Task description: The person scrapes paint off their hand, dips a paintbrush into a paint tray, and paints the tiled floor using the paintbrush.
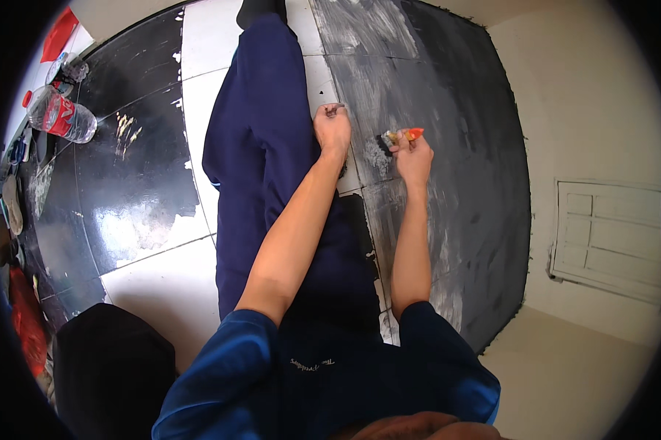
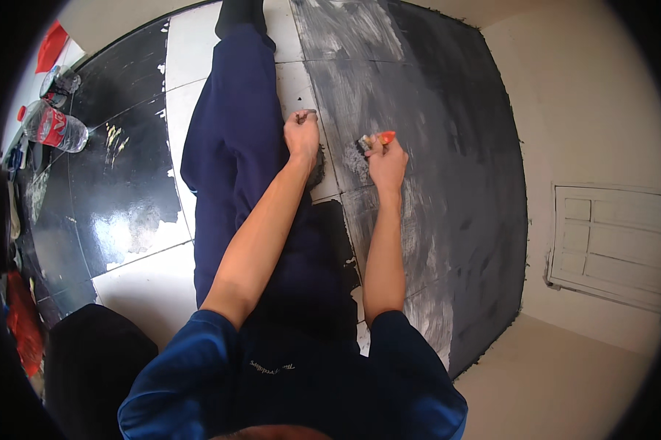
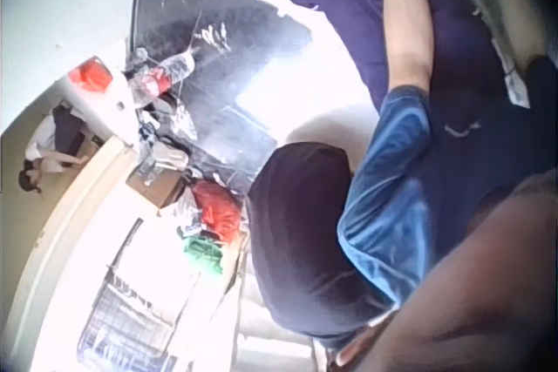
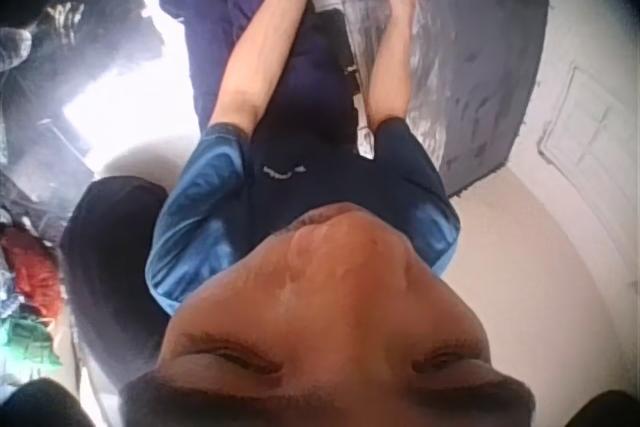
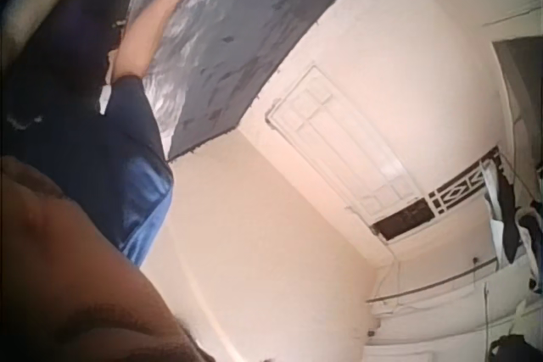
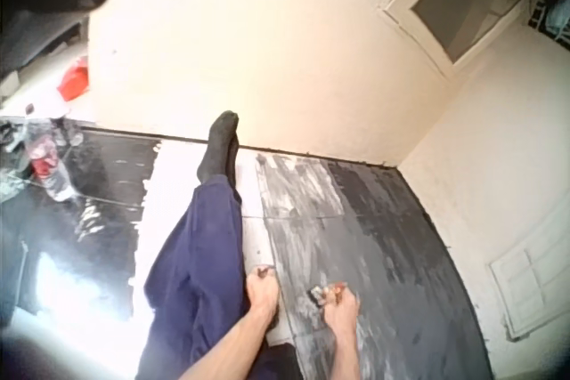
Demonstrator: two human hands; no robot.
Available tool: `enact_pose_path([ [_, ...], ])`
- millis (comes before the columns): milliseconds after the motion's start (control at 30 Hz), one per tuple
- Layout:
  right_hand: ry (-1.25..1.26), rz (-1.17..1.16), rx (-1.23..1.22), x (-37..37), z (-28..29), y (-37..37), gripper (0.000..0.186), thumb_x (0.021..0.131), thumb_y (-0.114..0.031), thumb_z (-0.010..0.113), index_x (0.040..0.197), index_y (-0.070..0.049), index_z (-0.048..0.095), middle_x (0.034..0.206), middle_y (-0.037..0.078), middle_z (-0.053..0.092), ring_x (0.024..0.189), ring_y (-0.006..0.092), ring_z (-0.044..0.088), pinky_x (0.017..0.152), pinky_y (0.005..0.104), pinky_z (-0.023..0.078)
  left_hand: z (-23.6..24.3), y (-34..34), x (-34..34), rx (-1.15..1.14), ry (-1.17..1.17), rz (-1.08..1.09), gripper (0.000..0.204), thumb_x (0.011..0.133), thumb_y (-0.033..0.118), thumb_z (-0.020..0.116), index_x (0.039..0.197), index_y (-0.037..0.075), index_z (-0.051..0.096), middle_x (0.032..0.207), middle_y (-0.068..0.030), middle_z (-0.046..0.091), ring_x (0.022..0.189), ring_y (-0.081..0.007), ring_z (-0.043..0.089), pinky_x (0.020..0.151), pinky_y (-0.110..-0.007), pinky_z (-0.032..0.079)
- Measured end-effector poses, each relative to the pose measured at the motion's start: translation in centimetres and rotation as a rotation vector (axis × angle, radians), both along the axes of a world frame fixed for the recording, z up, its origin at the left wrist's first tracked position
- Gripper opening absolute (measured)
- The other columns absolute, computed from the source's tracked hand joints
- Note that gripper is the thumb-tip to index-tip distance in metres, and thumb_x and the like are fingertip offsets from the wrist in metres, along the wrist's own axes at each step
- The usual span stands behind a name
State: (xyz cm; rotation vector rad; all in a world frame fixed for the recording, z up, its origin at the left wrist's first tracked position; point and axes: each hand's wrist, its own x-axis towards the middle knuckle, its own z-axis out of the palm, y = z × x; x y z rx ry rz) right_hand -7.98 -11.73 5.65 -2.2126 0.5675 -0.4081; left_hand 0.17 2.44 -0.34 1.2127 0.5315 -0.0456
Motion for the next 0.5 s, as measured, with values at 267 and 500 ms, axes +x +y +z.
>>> enact_pose_path([
  [267,-0.092,-0.115,0.057,-0.9,-0.4,-1.6,0.018,0.101,-0.015,0.063,0.104,0.002,0.065,0.078,0.008,0.071,0.061,0.0124,0.068,0.054,0.0275,0.051,1.5,-1.1,0.6,0.012,0.003,-0.007,0.013,0.087,0.009,0.063,0.097,0.0,0.066,0.09,-0.0103,0.071,0.084,-0.0206,0.068,0.081,-0.034,0.052],
  [500,-0.058,-0.104,0.003,-0.6,1.5,-1.5,0.017,0.101,-0.016,0.063,0.106,0.001,0.063,0.077,0.008,0.071,0.06,0.0127,0.067,0.054,0.0267,0.05,1.6,-0.3,0.0,-0.028,0.038,-0.005,0.016,0.085,0.011,0.064,0.097,0.0,0.066,0.089,-0.011,0.071,0.084,-0.0212,0.068,0.081,-0.033,0.052],
])
